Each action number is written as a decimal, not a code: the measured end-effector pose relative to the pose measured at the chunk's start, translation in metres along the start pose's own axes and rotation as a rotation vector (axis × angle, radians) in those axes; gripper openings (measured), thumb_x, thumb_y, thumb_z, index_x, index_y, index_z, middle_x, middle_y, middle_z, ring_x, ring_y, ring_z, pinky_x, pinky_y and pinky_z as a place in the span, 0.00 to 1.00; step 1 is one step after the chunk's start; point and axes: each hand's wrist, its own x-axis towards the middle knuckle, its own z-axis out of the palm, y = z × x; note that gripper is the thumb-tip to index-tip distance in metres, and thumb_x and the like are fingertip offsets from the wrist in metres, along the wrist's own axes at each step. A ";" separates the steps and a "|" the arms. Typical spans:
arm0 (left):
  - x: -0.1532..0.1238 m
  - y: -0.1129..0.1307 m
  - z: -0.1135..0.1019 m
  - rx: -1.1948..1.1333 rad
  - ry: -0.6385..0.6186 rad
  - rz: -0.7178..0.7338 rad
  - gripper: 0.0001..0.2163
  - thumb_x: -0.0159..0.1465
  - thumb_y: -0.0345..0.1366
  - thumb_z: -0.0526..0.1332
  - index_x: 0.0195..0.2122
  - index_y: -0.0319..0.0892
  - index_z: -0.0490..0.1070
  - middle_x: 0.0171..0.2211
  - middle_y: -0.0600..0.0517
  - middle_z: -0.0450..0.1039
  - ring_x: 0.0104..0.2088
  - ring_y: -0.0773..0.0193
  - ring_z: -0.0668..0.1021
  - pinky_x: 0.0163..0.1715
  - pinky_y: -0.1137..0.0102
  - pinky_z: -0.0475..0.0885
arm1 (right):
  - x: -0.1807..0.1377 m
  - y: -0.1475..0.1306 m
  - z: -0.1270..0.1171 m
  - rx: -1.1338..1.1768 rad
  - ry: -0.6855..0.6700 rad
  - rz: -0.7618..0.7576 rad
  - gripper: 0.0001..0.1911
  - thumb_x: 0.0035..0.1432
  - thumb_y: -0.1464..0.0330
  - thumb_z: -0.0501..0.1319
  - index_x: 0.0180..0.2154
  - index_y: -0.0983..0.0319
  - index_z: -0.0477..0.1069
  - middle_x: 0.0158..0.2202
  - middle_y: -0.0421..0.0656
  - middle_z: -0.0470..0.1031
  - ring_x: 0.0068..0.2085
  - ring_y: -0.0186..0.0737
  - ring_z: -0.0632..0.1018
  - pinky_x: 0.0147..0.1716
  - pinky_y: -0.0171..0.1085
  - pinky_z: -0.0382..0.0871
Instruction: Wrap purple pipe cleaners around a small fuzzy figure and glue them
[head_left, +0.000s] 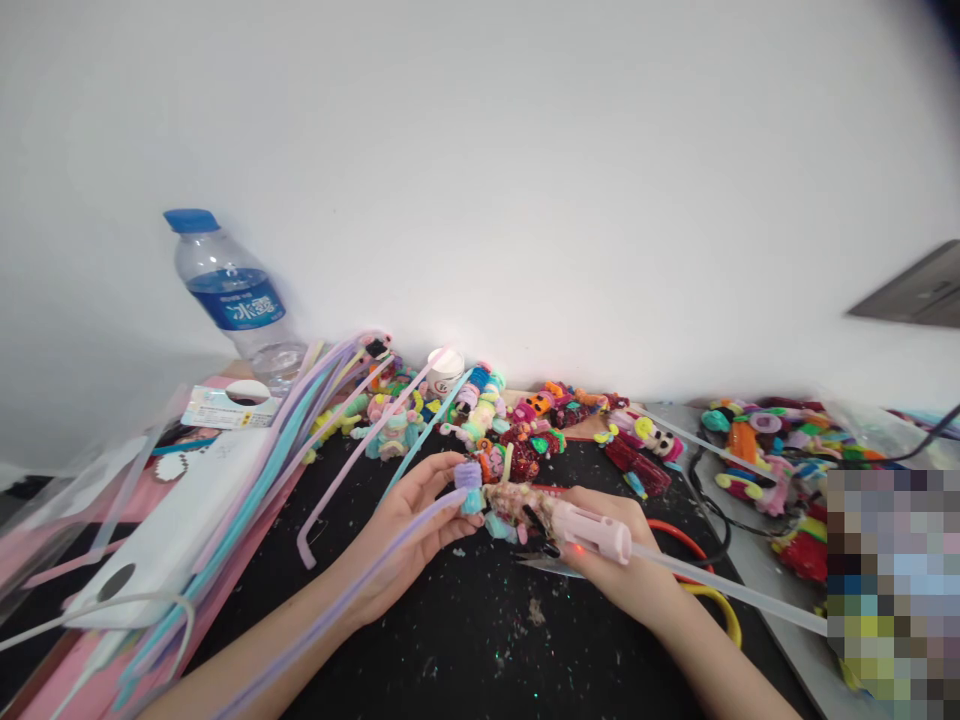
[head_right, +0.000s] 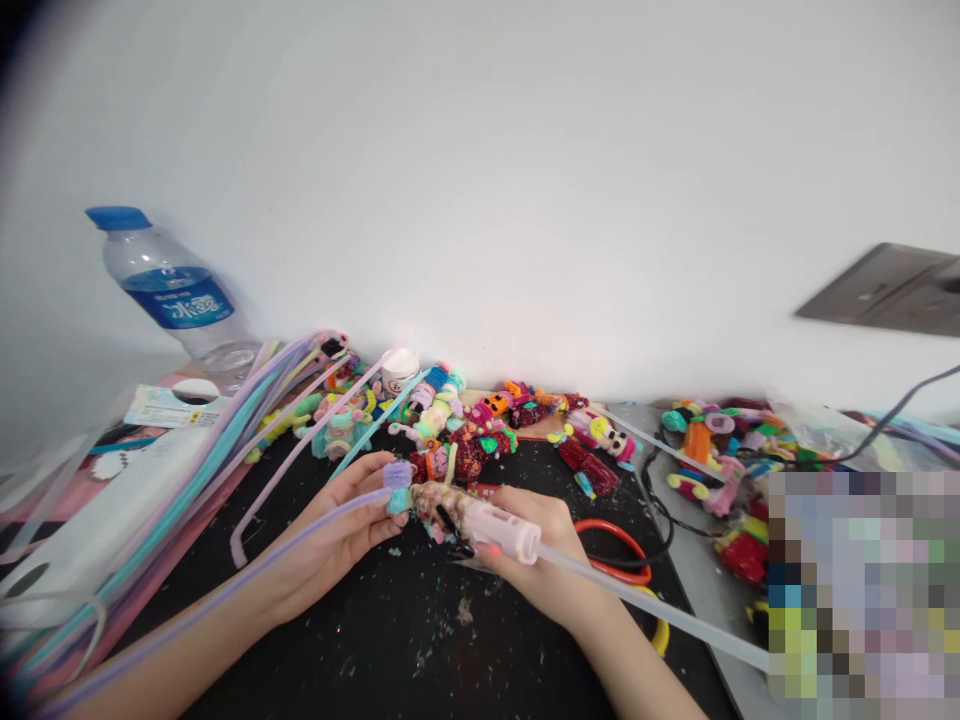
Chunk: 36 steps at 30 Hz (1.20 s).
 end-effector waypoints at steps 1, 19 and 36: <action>0.000 0.000 0.000 -0.003 -0.002 -0.001 0.14 0.55 0.28 0.66 0.42 0.46 0.70 0.38 0.55 0.73 0.30 0.71 0.78 0.34 0.75 0.74 | 0.000 0.000 0.000 -0.006 0.003 -0.001 0.07 0.51 0.68 0.58 0.24 0.61 0.61 0.20 0.35 0.62 0.22 0.32 0.64 0.21 0.31 0.55; 0.003 0.000 -0.004 0.011 -0.018 0.022 0.13 0.57 0.29 0.65 0.43 0.46 0.70 0.37 0.54 0.73 0.31 0.70 0.78 0.36 0.74 0.74 | 0.004 0.020 -0.007 -0.474 0.351 0.174 0.15 0.56 0.65 0.55 0.45 0.62 0.67 0.40 0.48 0.76 0.38 0.48 0.77 0.34 0.39 0.68; 0.005 -0.010 -0.009 0.593 -0.059 0.303 0.09 0.60 0.30 0.59 0.40 0.48 0.73 0.48 0.52 0.60 0.35 0.67 0.74 0.38 0.69 0.74 | 0.005 0.007 -0.007 -0.426 0.436 -0.150 0.22 0.51 0.77 0.54 0.49 0.63 0.62 0.48 0.52 0.65 0.52 0.51 0.66 0.51 0.50 0.62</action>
